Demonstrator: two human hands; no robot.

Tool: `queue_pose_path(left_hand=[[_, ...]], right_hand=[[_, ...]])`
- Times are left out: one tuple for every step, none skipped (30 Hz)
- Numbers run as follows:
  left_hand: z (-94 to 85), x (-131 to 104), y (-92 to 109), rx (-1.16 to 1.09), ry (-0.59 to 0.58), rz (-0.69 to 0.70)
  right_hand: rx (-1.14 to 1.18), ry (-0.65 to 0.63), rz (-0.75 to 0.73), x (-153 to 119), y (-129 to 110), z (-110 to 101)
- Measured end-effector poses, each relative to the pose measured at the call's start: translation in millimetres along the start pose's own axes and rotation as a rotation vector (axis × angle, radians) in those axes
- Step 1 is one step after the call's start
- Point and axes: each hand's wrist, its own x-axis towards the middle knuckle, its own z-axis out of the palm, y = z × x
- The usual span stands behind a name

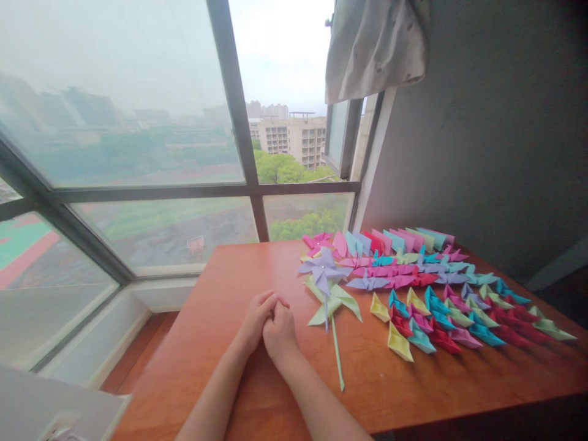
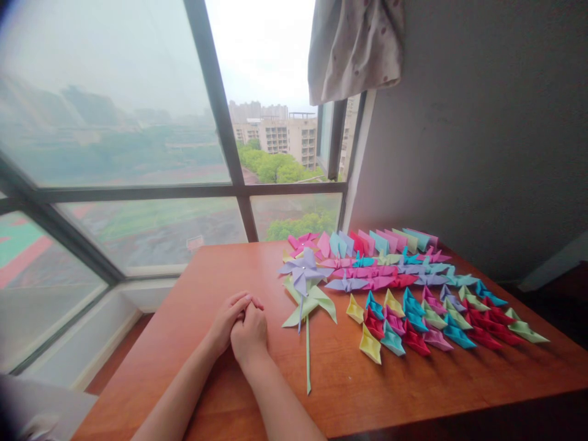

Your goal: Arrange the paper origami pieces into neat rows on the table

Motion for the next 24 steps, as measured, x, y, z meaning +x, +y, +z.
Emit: queue_pose_path(left_hand=[[0.0,0.1,0.0,0.0,-0.001,0.0],[0.1,0.0,0.1,0.0,-0.002,0.0],[0.2,-0.1,0.3,-0.001,-0.003,0.001],[0.3,-0.2,0.5,-0.002,-0.003,0.001],[0.4,-0.4,0.7,-0.004,-0.002,0.0],[0.5,-0.6,0.9,-0.005,-0.001,0.0],[0.6,-0.9,1.1,-0.006,0.0,-0.001],[0.7,-1.1,1.2,-0.007,0.001,-0.001],[0.7,-1.2,1.3,-0.007,0.0,-0.003],[0.7,-1.4,1.3,-0.008,-0.001,-0.005],[0.6,-1.5,1.2,-0.008,-0.002,-0.007],[0.6,-1.5,1.0,-0.007,-0.003,-0.009],[0.5,-1.5,0.7,-0.007,-0.004,-0.011],[0.4,-1.4,0.4,-0.007,-0.004,-0.012],[0.3,-1.3,0.1,-0.007,-0.003,-0.012],[0.2,-1.2,-0.2,-0.008,-0.002,-0.012],[0.1,-1.0,-0.4,-0.009,-0.002,-0.013],[0.0,-0.9,-0.6,-0.01,-0.002,-0.013],[-0.1,-0.7,-0.8,-0.011,-0.003,-0.013],[-0.1,-0.6,-0.9,-0.012,-0.004,-0.013],[-0.2,-0.5,-1.0,-0.013,-0.004,-0.013],[-0.2,-0.5,-1.0,-0.014,-0.004,-0.012],[-0.2,-0.5,-1.0,-0.015,-0.004,-0.011],[-0.3,-0.5,-1.1,-0.016,-0.004,-0.01]], right_hand=[[-0.001,0.0,0.0,0.0,0.4,0.3],[-0.001,-0.001,-0.001,0.1,0.7,0.5],[-0.002,-0.002,0.0,0.1,1.0,0.7],[-0.004,-0.003,0.0,0.2,1.2,0.8],[-0.007,-0.002,0.002,0.2,1.2,0.9],[-0.009,-0.001,0.002,0.2,1.3,0.9],[-0.009,0.002,0.001,0.2,1.2,1.0],[-0.007,0.004,-0.001,0.1,1.1,1.0],[-0.003,0.005,-0.004,0.1,1.1,1.1],[0.001,0.004,-0.006,0.0,1.0,1.1],[0.001,0.003,-0.005,0.0,0.9,1.2],[0.0,0.002,-0.006,0.0,0.9,1.3],[-0.005,0.004,-0.007,0.0,0.9,1.3],[-0.011,0.006,-0.008,0.0,1.0,1.4],[-0.019,0.009,-0.009,0.1,1.0,1.4],[-0.027,0.012,-0.01,0.2,1.0,1.4],[-0.035,0.012,-0.01,0.2,1.0,1.4],[-0.039,0.012,-0.01,0.3,1.0,1.2],[-0.04,0.011,-0.011,0.3,1.0,1.1],[-0.037,0.01,-0.015,0.3,0.9,0.9],[-0.032,0.01,-0.019,0.3,0.8,0.7],[-0.026,0.009,-0.023,0.2,0.7,0.5],[-0.022,0.008,-0.024,0.2,0.5,0.3],[-0.02,0.008,-0.025,0.1,0.4,0.1]])
